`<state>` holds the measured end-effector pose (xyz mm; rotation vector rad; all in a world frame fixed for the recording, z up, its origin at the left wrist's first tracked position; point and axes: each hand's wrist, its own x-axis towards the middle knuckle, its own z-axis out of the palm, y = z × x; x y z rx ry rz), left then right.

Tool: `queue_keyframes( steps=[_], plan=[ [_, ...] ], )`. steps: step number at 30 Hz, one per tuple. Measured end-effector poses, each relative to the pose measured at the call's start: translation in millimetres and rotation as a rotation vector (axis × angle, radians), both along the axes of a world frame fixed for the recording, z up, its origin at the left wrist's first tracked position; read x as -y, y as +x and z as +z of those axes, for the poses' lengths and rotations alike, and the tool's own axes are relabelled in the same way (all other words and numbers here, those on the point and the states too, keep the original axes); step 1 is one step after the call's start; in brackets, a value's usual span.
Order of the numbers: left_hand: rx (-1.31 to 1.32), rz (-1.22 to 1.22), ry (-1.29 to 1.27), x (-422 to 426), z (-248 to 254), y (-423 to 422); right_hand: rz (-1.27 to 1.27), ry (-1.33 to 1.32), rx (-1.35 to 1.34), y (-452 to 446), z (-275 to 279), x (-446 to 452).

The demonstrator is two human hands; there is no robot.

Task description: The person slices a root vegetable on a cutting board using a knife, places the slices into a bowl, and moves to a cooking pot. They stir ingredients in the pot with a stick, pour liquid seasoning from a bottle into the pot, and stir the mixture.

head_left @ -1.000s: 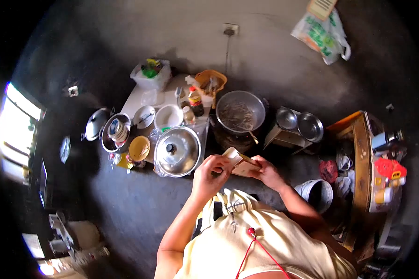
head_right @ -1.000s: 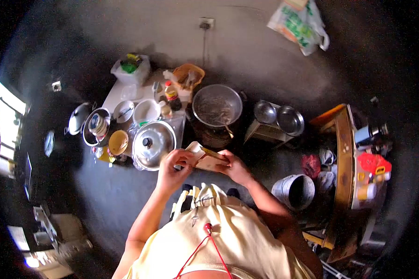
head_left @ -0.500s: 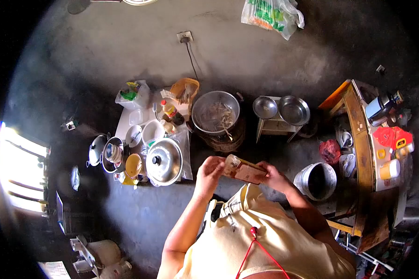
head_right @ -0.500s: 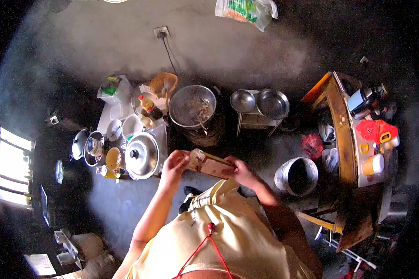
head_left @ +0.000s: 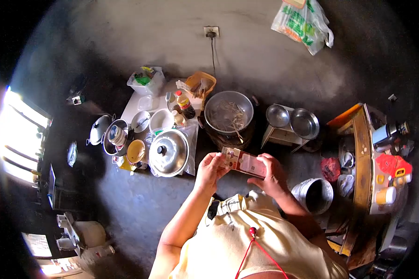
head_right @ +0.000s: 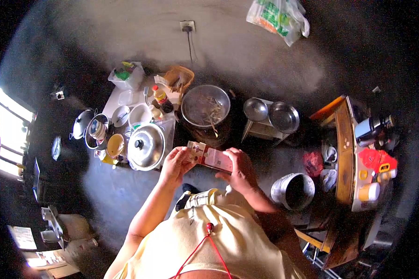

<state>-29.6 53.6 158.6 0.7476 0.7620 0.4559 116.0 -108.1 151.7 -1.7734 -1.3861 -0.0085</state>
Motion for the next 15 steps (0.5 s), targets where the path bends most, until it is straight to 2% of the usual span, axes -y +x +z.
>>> queue_keyframes(
  steps=[2,4,6,12,13,14,15],
  plan=[
    [-0.027,0.025,-0.035,-8.3,3.5,-4.2,-0.023,0.013,-0.049,-4.1,-14.0,-14.3],
    [0.017,0.023,-0.059,-20.6,1.0,-9.7,-0.078,0.035,0.227,-7.2,-11.4,-29.1],
    [0.05,0.011,-0.059,-34.8,-0.9,-12.9,-0.077,0.046,0.225,-13.7,-12.5,-46.6],
    [0.149,0.027,-0.061,-77.7,-3.1,-37.8,-0.375,0.005,-0.063,-9.6,-48.6,-101.2],
    [0.15,0.015,-0.043,-84.7,-7.7,-49.3,-0.464,-0.025,-0.215,-1.2,-67.9,-108.4],
    [0.123,0.025,-0.023,-91.2,-12.6,-62.4,-0.524,0.033,-0.168,7.1,-81.9,-119.4],
    [0.068,0.052,-0.018,-96.5,-17.0,-77.0,-0.49,0.002,-0.269,11.5,-73.3,-129.2]
  ],
)
